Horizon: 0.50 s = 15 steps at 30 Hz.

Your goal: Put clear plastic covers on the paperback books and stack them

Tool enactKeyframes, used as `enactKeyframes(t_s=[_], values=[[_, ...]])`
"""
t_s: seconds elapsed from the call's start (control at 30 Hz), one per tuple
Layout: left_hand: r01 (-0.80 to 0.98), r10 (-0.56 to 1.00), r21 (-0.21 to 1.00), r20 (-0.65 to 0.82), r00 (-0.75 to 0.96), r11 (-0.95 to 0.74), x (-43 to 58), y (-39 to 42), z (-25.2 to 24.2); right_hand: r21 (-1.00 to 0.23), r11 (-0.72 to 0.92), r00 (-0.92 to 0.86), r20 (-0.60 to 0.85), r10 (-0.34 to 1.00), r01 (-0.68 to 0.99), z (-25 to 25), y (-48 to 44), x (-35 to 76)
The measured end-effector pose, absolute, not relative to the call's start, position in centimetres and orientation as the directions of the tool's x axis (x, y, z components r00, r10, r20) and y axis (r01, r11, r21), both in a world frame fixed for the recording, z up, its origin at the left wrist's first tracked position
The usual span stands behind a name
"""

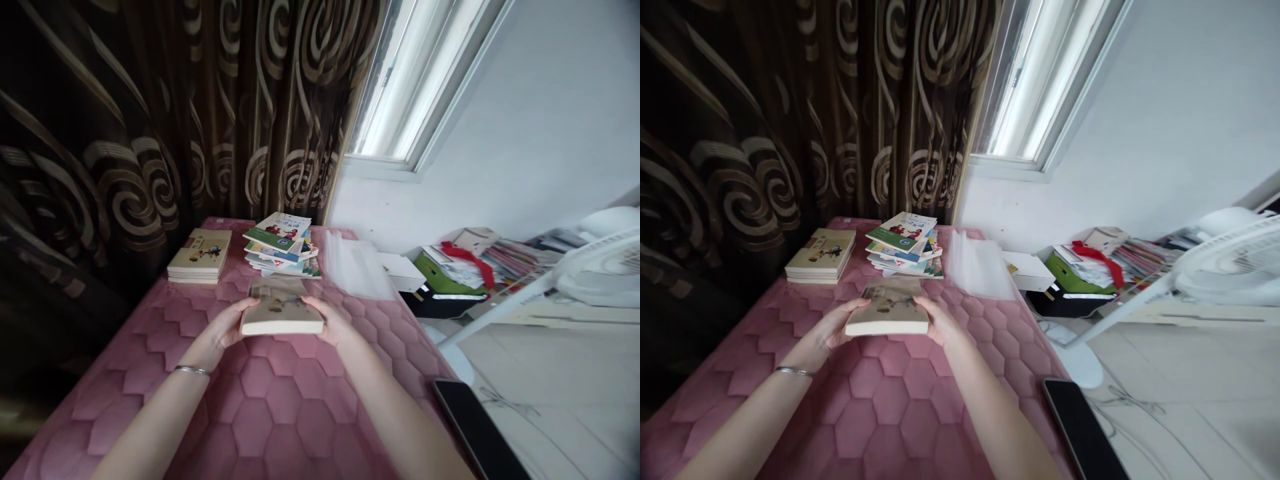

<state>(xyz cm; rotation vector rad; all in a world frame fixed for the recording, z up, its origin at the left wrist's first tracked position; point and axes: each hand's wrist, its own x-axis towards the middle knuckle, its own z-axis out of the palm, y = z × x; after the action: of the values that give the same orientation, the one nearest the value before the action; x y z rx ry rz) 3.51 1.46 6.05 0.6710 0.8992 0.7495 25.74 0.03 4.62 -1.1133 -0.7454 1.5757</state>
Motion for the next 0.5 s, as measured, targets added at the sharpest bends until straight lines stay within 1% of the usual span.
enactKeyframes(t_s=[0.03,0.1,0.13,0.17,0.2,0.27,0.3,0.33,0.37,0.4,0.43,0.47,0.5], values=[[-0.247,0.815,0.808,-0.417,0.404,0.535,3.4,1.6,5.8,-0.898,-0.266,-0.044,-0.268,0.962,-0.349,4.4,0.1,25.8],[-0.136,0.893,0.914,-0.327,0.310,0.382,3.3,2.0,5.0,-0.960,-0.179,-0.033,-0.176,0.984,-0.215,3.7,0.4,25.9],[-0.033,0.935,0.959,-0.265,0.238,0.280,3.3,2.1,4.5,-0.988,-0.117,-0.028,-0.115,0.993,-0.102,3.2,0.5,26.0],[0.090,0.965,0.978,-0.202,0.168,0.189,3.3,2.3,4.0,-0.998,-0.060,-0.024,-0.061,0.998,0.029,2.7,0.6,26.1],[0.209,0.981,0.970,-0.154,0.115,0.127,3.4,2.4,3.5,-0.987,-0.022,-0.022,-0.025,0.999,0.159,2.1,0.6,26.3],[0.365,0.992,0.927,-0.115,0.045,0.091,3.9,2.1,2.6,-0.934,0.001,-0.010,-0.003,1.000,0.358,1.1,0.6,26.6],[0.409,0.996,0.909,-0.089,0.015,0.075,4.3,1.7,2.3,-0.910,0.000,-0.002,-0.001,1.000,0.415,0.8,0.6,26.8],[0.459,0.999,0.888,-0.036,-0.017,0.040,4.7,1.1,2.2,-0.894,0.000,0.004,0.001,1.000,0.448,0.5,0.5,27.0],[0.561,0.996,0.827,0.080,-0.039,-0.045,5.3,0.4,2.3,-0.884,0.004,0.010,0.009,1.000,0.468,0.3,0.3,27.2],[0.666,0.977,0.730,0.212,-0.005,-0.155,5.9,-0.4,2.4,-0.870,0.013,0.015,0.023,1.000,0.493,0.2,0.2,27.4],[0.733,0.949,0.627,0.305,0.081,-0.264,6.6,-1.3,2.7,-0.855,0.022,0.020,0.039,0.999,0.518,0.2,0.1,27.6],[0.754,0.917,0.545,0.347,0.196,-0.367,7.3,-2.1,3.0,-0.841,0.031,0.026,0.053,0.998,0.540,0.2,0.0,27.9],[0.732,0.877,0.492,0.347,0.332,-0.472,8.0,-2.9,3.2,-0.829,0.038,0.030,0.066,0.997,0.558,0.3,-0.2,28.1]])
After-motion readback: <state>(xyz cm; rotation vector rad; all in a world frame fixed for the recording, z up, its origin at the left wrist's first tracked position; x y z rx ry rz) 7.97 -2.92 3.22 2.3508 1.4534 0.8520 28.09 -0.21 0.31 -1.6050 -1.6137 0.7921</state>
